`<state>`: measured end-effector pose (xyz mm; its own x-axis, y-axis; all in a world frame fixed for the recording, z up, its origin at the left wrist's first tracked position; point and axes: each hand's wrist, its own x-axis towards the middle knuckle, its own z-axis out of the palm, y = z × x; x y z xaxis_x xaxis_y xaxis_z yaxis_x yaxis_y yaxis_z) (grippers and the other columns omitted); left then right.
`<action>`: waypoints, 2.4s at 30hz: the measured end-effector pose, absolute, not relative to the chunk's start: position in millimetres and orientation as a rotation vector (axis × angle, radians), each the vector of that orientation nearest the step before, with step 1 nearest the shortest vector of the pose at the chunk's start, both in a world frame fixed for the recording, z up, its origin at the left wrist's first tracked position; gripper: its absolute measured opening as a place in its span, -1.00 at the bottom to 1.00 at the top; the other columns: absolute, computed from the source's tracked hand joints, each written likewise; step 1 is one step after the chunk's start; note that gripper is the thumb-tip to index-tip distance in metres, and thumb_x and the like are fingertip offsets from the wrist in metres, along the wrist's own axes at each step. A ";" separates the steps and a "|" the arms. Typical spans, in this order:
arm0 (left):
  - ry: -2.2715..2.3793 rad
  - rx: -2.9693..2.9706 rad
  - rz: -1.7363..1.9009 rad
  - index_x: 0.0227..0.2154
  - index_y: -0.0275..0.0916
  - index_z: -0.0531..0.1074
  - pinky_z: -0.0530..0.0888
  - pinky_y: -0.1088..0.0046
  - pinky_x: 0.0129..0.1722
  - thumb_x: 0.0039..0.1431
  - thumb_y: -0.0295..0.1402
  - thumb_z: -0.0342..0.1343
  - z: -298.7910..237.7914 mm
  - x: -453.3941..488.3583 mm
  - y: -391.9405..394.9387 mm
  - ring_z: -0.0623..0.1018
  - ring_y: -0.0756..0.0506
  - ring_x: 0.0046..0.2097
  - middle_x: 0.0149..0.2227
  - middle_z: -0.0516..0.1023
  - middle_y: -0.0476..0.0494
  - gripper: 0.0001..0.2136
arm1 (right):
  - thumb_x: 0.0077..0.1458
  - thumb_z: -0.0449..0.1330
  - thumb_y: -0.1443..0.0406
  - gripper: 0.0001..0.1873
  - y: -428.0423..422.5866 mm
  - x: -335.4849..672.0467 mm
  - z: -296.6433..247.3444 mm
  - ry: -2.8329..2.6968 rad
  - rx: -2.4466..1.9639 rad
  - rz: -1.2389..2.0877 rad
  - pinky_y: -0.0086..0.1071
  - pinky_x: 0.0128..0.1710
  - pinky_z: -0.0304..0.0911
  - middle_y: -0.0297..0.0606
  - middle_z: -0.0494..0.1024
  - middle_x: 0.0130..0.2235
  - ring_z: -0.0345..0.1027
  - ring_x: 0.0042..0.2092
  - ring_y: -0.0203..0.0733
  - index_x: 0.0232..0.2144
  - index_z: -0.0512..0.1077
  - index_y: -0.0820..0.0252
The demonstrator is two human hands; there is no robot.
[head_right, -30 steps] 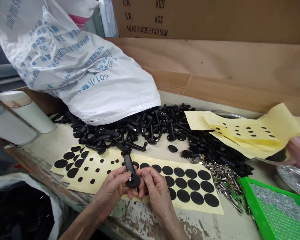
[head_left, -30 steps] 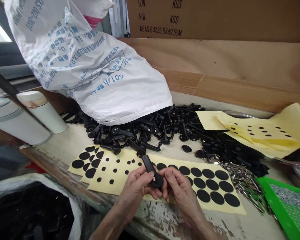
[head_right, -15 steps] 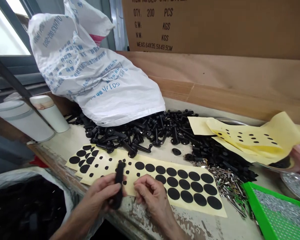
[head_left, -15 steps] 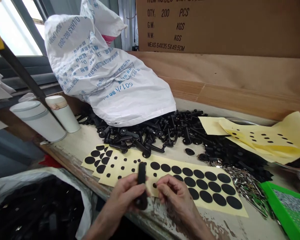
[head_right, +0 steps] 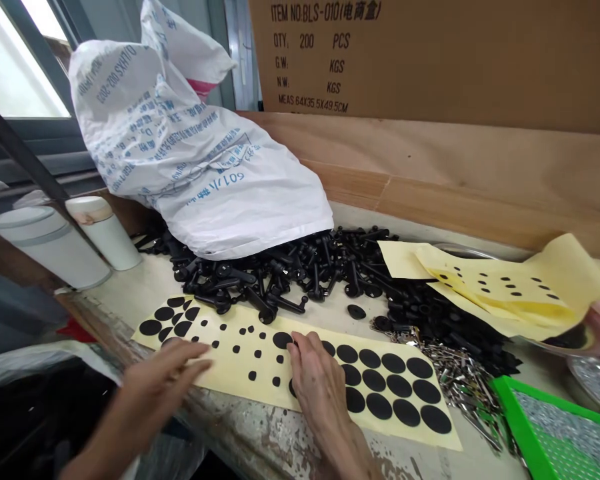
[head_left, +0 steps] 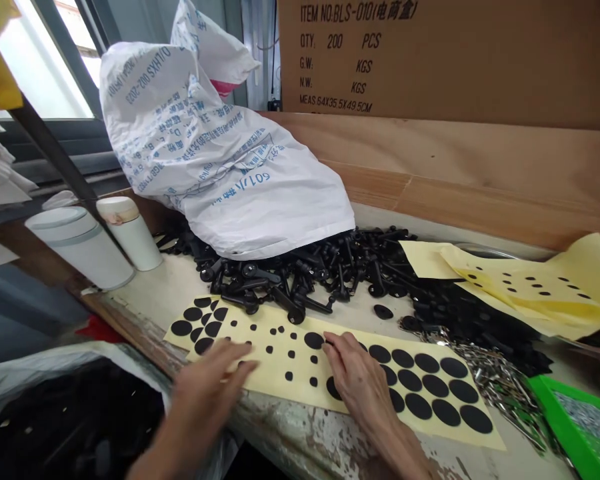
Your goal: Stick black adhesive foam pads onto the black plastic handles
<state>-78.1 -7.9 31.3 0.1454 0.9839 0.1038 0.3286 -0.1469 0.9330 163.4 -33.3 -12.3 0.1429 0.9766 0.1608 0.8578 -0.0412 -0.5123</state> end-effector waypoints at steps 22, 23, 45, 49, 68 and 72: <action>1.237 2.828 0.364 0.04 -0.14 0.32 0.31 0.19 -0.22 0.18 -0.39 0.02 -24.0 15.7 14.0 0.34 -0.23 -0.18 -0.10 0.41 -0.20 -0.66 | 0.10 0.10 0.26 -0.85 -15.5 164.2 -18.3 -1.472 -1.920 0.570 -0.35 -0.42 0.11 -0.31 0.43 -0.37 0.29 -0.44 -0.21 -0.48 0.41 0.10; 1.243 2.822 0.366 0.03 -0.13 0.32 0.31 0.18 -0.21 0.17 -0.39 0.03 -23.8 15.0 13.3 0.34 -0.24 -0.17 -0.09 0.41 -0.20 -0.66 | 0.08 0.11 0.27 -0.86 -15.0 164.6 -17.8 -1.462 -1.907 0.606 -0.37 -0.43 0.10 -0.33 0.43 -0.39 0.27 -0.46 -0.23 -0.49 0.41 0.10; 1.122 1.409 0.858 -0.54 -0.23 0.47 0.32 0.40 -0.25 0.04 -0.31 0.14 6.1 14.6 24.5 0.43 -0.12 -0.25 -0.33 0.48 -0.11 -0.86 | -0.05 0.26 0.01 -0.61 -18.2 179.2 -13.5 -0.930 -1.429 1.171 -0.46 -0.55 0.06 -0.41 0.30 -0.56 0.08 -0.55 -0.36 -0.37 0.48 0.22; 1.101 1.484 0.824 -0.55 -0.23 0.47 0.33 0.40 -0.26 0.06 -0.27 0.14 7.5 19.1 21.7 0.43 -0.12 -0.28 -0.38 0.46 -0.09 -0.83 | 0.00 0.24 0.05 -0.67 -22.0 178.9 -10.4 -0.936 -1.416 1.132 -0.48 -0.55 0.00 -0.44 0.27 -0.59 0.05 -0.54 -0.37 -0.47 0.42 0.21; 1.204 1.730 0.924 -0.27 -0.19 0.46 0.41 0.46 -0.35 0.10 -0.26 0.14 30.8 23.8 25.6 0.48 -0.07 -0.37 -0.42 0.52 -0.02 -0.83 | 0.01 0.22 0.34 -0.20 -26.0 163.1 -7.1 -1.151 -1.288 0.765 -0.29 -0.26 0.33 -0.20 0.36 -0.03 0.33 -0.17 -0.16 0.24 -0.05 -0.01; 1.026 1.764 0.970 -0.18 -0.13 0.51 0.38 0.38 -0.11 0.16 -0.28 0.11 36.3 23.7 7.0 0.47 -0.12 -0.13 -0.22 0.54 -0.10 -0.81 | 0.10 0.18 0.31 -0.24 -27.6 162.9 -4.2 -1.057 -1.197 0.784 -0.29 -0.24 0.35 -0.18 0.37 -0.05 0.35 -0.15 -0.16 0.24 -0.10 0.00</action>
